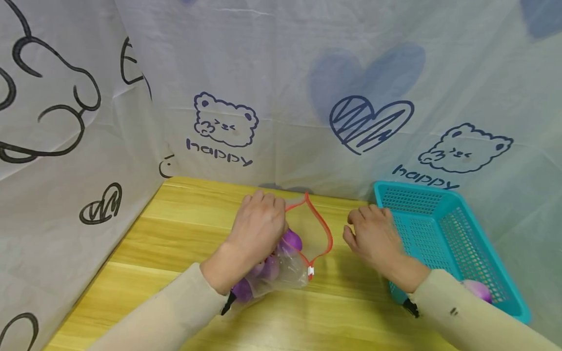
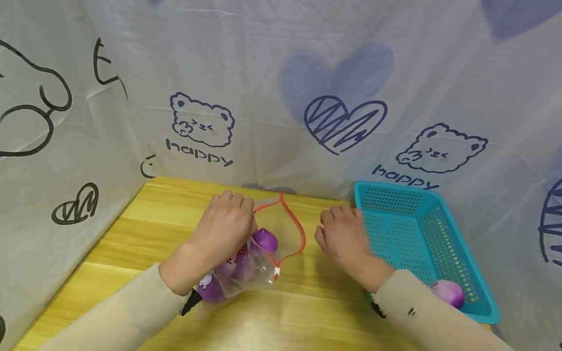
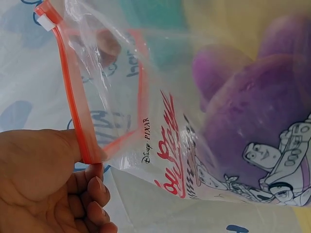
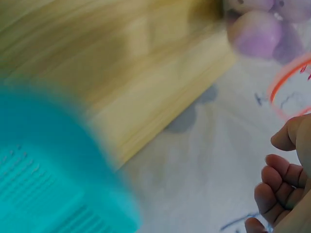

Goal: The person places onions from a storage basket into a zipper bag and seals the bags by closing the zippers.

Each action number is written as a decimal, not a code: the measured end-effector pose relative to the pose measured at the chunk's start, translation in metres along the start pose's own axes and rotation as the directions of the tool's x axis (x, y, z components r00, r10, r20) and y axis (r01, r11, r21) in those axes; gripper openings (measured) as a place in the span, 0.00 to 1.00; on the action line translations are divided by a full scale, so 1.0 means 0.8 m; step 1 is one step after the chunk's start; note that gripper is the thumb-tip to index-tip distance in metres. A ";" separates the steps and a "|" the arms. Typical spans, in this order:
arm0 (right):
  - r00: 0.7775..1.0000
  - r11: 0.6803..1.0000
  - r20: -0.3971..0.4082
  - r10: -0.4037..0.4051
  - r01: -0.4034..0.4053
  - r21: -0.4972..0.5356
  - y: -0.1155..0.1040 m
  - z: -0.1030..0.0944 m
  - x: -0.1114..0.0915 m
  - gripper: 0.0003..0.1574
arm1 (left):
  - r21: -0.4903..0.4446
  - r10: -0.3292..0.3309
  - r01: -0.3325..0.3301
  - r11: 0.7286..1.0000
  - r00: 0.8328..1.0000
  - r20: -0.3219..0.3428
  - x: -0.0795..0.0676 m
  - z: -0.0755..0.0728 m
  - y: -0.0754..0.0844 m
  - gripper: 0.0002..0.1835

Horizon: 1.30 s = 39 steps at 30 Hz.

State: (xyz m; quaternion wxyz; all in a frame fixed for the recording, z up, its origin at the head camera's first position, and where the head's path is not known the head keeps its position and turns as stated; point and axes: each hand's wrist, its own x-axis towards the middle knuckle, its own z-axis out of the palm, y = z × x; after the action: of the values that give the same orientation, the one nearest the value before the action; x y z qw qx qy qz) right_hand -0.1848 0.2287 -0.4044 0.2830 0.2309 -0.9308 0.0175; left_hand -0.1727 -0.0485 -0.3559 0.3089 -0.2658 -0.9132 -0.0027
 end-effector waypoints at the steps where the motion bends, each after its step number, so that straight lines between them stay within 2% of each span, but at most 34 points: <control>1: 1.000 1.000 -0.013 -0.016 0.016 -0.014 0.009 -0.003 -0.004 0.12 | -0.001 -0.001 0.001 1.000 1.000 -0.005 0.000 0.000 0.000 0.08; 5: 0.995 0.993 -0.009 -0.100 0.099 -0.058 0.043 -0.019 -0.021 0.10 | -0.005 -0.004 0.004 1.000 1.000 -0.006 -0.001 -0.002 -0.001 0.08; 11: 0.964 0.962 0.121 -0.237 0.250 -0.109 0.091 -0.043 -0.045 0.13 | -0.014 -0.008 0.008 1.000 1.000 -0.007 -0.003 -0.004 -0.003 0.09; 16: 0.950 0.947 0.180 -0.257 0.285 -0.148 0.122 -0.059 -0.063 0.16 | -0.021 -0.019 0.019 1.000 1.000 -0.012 -0.004 -0.004 -0.005 0.09; 20: 0.944 0.936 0.182 -0.274 0.305 -0.173 0.142 -0.067 -0.078 0.14 | -0.028 -0.022 0.021 0.999 0.999 -0.024 -0.004 -0.003 -0.006 0.09; 26: 0.930 0.914 0.177 -0.322 0.354 -0.200 0.164 -0.071 -0.103 0.30 | -0.031 -0.025 0.025 0.999 0.999 -0.028 -0.004 -0.003 -0.006 0.10; 29: 0.924 0.910 0.211 -0.319 0.361 -0.206 0.174 -0.072 -0.118 0.39 | -0.028 -0.025 0.024 0.999 0.999 -0.026 -0.004 -0.003 -0.006 0.10; 32: 0.916 0.909 0.278 -0.287 0.353 -0.223 0.182 -0.072 -0.132 0.47 | -0.025 -0.024 0.023 0.999 0.999 -0.026 -0.005 -0.003 -0.005 0.10; 34: 0.902 0.906 0.346 -0.258 0.350 -0.237 0.187 -0.074 -0.140 0.52 | -0.023 -0.024 0.023 0.999 0.999 -0.026 -0.005 -0.003 -0.005 0.10; 35: 0.890 0.903 0.387 -0.240 0.351 -0.249 0.189 -0.075 -0.144 0.51 | -0.022 -0.025 0.024 0.999 0.999 -0.026 -0.005 -0.003 -0.005 0.10; 39: 0.829 0.879 0.526 -0.190 0.383 -0.286 0.192 -0.081 -0.156 0.37 | -0.026 -0.031 0.030 0.999 0.999 -0.017 -0.006 -0.001 -0.004 0.09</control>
State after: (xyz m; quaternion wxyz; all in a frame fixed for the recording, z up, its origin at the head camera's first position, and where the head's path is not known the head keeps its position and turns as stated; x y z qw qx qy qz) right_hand -0.1269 0.4285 -0.4014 0.0803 0.3083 -0.9103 -0.2643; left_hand -0.1708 -0.0538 -0.3571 0.3135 -0.2556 -0.9143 -0.0214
